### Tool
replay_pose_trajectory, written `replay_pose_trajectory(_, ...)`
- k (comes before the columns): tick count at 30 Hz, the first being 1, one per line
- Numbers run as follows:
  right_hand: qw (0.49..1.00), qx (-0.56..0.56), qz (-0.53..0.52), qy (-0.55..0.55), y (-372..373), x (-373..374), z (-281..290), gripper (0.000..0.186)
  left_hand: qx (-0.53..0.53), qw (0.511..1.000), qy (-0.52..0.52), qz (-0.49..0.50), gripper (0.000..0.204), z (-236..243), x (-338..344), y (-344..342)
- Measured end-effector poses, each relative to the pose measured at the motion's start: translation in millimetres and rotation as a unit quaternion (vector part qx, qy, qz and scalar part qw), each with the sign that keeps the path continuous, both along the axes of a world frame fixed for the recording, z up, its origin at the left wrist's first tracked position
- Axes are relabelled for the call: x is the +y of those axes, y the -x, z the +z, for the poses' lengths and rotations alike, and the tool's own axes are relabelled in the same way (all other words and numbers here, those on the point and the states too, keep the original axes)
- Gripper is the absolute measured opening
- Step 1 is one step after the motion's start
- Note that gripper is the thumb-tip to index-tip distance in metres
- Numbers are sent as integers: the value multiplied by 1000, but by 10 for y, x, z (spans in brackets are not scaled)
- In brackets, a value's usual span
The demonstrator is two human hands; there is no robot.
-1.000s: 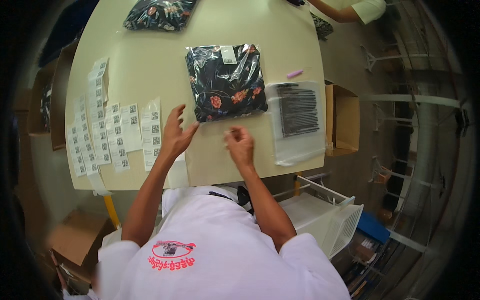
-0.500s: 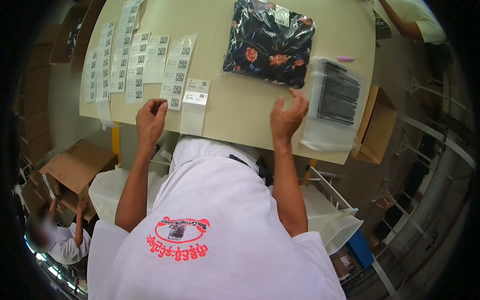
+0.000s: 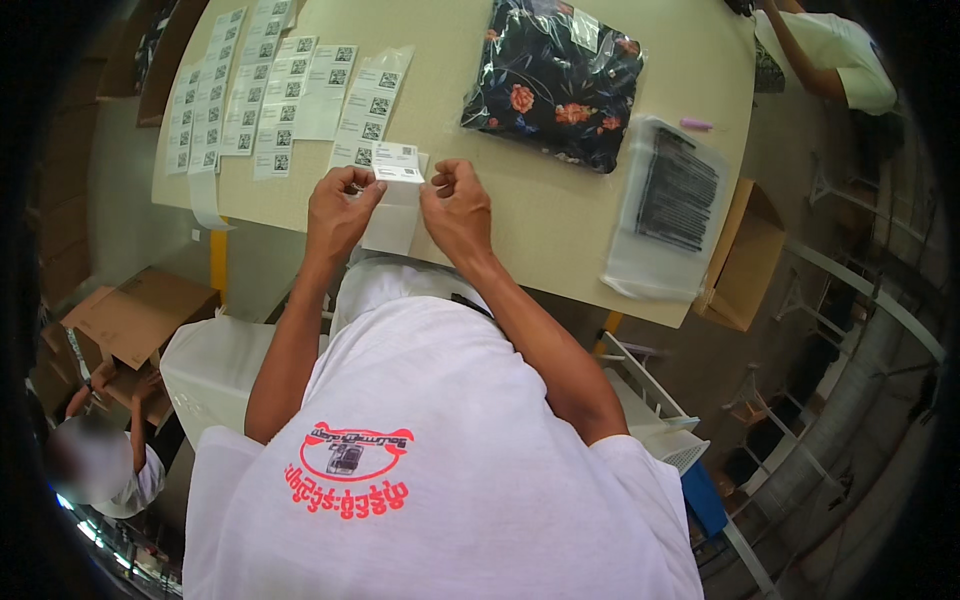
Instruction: The person applies printed labels to plastic-wrapped clothing packages on a table, then stacks the labeled packages. The person handles labels and packages by hand, placing labels on the plastic and arranging the finished packages into piles.
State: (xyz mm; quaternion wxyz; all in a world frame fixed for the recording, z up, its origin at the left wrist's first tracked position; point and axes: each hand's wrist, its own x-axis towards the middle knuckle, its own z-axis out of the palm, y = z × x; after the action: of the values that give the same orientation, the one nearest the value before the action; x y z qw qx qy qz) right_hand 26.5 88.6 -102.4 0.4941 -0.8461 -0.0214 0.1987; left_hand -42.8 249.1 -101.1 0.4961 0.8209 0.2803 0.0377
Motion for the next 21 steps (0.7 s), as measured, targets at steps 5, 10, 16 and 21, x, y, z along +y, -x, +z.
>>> replay_pose_trajectory(5,987,-155,38,-38,-44,-49,344,12,-36,976,207,58,28,178,192,-187)
replay_pose_trajectory(10,959,-223,129,-117,-83,47,546,15,-93,968,207,104,30,82,302,-511)
replay_pose_trajectory(16,970,-124,67,-196,-155,161,404,18,-63,950,296,76,36,295,481,-834)
replay_pose_trajectory(21,971,-183,47,-145,-329,240,321,19,-59,890,451,-24,42,328,536,-881)
